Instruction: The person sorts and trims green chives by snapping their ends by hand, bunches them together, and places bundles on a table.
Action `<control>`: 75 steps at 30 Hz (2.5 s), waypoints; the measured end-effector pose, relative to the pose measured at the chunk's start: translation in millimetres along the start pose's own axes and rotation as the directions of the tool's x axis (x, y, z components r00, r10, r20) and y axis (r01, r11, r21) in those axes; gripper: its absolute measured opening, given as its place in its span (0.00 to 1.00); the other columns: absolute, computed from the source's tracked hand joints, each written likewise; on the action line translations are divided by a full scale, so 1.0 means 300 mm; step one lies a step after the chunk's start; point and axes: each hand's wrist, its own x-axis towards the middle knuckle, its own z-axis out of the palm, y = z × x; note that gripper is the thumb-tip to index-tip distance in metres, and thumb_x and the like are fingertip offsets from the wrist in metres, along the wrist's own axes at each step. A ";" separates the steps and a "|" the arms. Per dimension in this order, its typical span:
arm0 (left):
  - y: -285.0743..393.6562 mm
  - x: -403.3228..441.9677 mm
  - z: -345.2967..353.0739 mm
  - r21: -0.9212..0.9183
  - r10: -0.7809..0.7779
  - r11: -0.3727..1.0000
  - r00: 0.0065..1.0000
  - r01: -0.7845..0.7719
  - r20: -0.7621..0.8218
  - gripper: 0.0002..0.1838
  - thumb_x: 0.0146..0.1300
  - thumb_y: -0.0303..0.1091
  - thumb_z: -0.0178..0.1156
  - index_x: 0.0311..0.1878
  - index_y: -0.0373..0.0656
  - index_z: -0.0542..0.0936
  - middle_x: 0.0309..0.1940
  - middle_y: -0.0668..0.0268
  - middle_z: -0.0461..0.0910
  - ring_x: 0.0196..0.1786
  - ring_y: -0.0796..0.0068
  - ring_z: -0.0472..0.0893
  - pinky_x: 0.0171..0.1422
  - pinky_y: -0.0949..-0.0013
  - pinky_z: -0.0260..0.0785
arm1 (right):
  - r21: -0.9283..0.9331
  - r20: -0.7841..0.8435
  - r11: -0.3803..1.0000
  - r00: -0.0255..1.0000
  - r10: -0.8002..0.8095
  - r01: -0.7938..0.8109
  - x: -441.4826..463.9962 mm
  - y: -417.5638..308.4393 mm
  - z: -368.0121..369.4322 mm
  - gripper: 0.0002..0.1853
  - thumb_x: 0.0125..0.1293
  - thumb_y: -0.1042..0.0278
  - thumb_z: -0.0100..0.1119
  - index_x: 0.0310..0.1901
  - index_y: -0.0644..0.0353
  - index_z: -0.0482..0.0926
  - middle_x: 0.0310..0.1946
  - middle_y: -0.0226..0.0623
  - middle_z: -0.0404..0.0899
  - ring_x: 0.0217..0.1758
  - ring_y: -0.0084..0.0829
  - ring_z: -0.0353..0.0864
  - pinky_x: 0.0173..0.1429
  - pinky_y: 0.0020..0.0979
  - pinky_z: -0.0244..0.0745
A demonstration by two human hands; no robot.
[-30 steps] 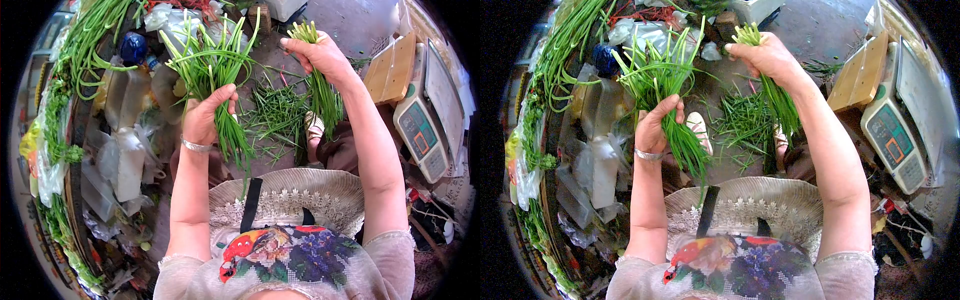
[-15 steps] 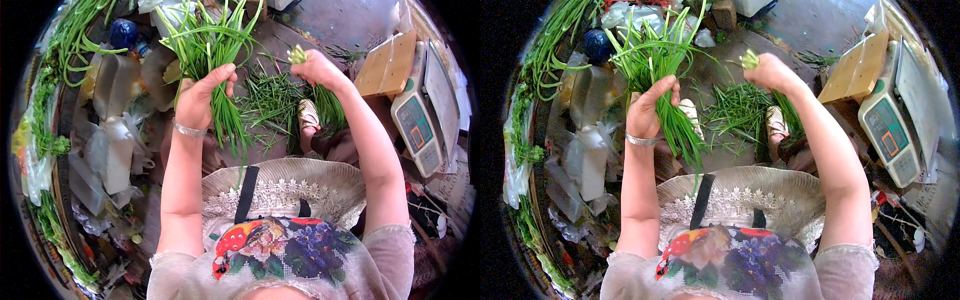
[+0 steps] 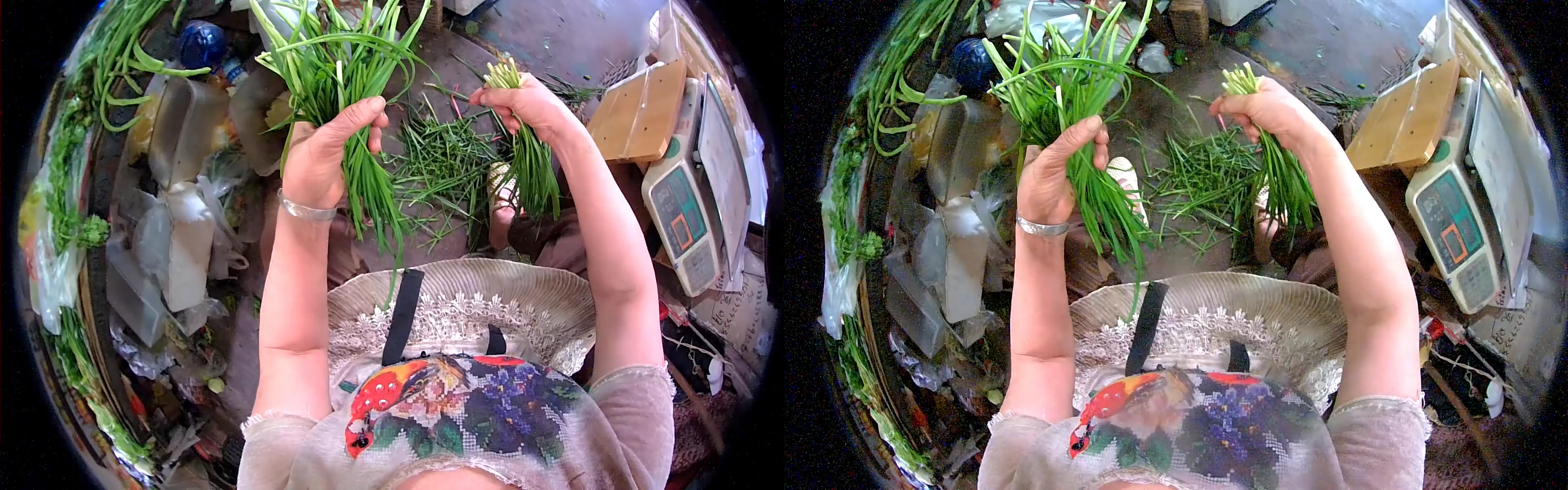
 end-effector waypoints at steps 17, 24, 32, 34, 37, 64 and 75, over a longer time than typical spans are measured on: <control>0.002 -0.010 0.041 0.033 -0.062 0.998 0.997 0.060 0.037 0.09 0.56 0.26 0.70 0.38 0.32 0.82 0.29 0.61 0.82 0.28 0.72 0.79 0.30 0.71 0.71 | 0.364 -0.116 0.896 0.966 -0.229 0.256 -0.058 -0.124 0.040 0.17 0.64 0.61 0.65 0.47 0.66 0.80 0.21 0.22 0.69 0.19 0.16 0.66 0.27 0.22 0.64; -0.012 -0.015 0.063 0.151 -0.140 0.980 0.988 0.130 0.062 0.11 0.56 0.28 0.70 0.37 0.29 0.83 0.30 0.59 0.83 0.28 0.71 0.79 0.33 0.70 0.70 | 0.548 -0.116 0.788 0.959 -0.260 0.280 -0.053 -0.183 0.032 0.15 0.69 0.60 0.60 0.48 0.65 0.79 0.23 0.21 0.70 0.20 0.14 0.66 0.28 0.21 0.65; -0.002 -0.007 0.044 0.121 -0.098 0.988 0.995 0.094 0.023 0.10 0.57 0.30 0.68 0.34 0.31 0.82 0.28 0.61 0.81 0.26 0.71 0.77 0.35 0.70 0.69 | 0.550 -0.378 0.712 0.890 -0.254 0.436 -0.029 -0.158 -0.078 0.11 0.61 0.62 0.68 0.38 0.61 0.82 0.26 0.24 0.74 0.22 0.16 0.71 0.30 0.23 0.69; -0.007 0.000 0.020 0.107 -0.060 0.992 0.998 0.060 -0.001 0.10 0.58 0.30 0.68 0.36 0.32 0.81 0.29 0.61 0.81 0.26 0.72 0.76 0.33 0.71 0.69 | 0.522 -0.504 0.683 0.831 -0.236 0.511 -0.014 -0.140 -0.151 0.11 0.60 0.62 0.69 0.37 0.60 0.83 0.26 0.26 0.75 0.24 0.18 0.72 0.32 0.24 0.70; 0.001 0.000 0.007 0.035 -0.030 0.999 0.998 0.032 -0.050 0.10 0.58 0.29 0.68 0.36 0.32 0.81 0.29 0.61 0.80 0.26 0.71 0.76 0.32 0.70 0.69 | 0.470 -0.685 0.622 0.703 -0.191 0.626 -0.025 -0.128 -0.246 0.10 0.62 0.63 0.68 0.37 0.60 0.82 0.29 0.30 0.79 0.26 0.22 0.74 0.32 0.27 0.71; 0.014 -0.021 0.051 0.080 -0.134 0.987 0.990 0.137 -0.038 0.11 0.55 0.27 0.70 0.36 0.27 0.82 0.31 0.57 0.83 0.27 0.70 0.77 0.38 0.68 0.71 | 0.479 -0.227 0.789 0.923 -0.312 0.385 -0.020 -0.173 0.053 0.12 0.64 0.62 0.66 0.39 0.63 0.80 0.20 0.21 0.71 0.20 0.17 0.69 0.29 0.24 0.69; 0.010 0.013 -0.027 -0.073 -0.002 0.997 0.995 -0.005 -0.098 0.10 0.60 0.24 0.65 0.44 0.33 0.78 0.29 0.61 0.80 0.26 0.70 0.76 0.31 0.69 0.68 | 0.392 -0.688 0.744 0.709 -0.153 0.541 -0.041 -0.170 -0.170 0.09 0.61 0.66 0.65 0.35 0.63 0.79 0.24 0.32 0.76 0.23 0.27 0.75 0.29 0.30 0.75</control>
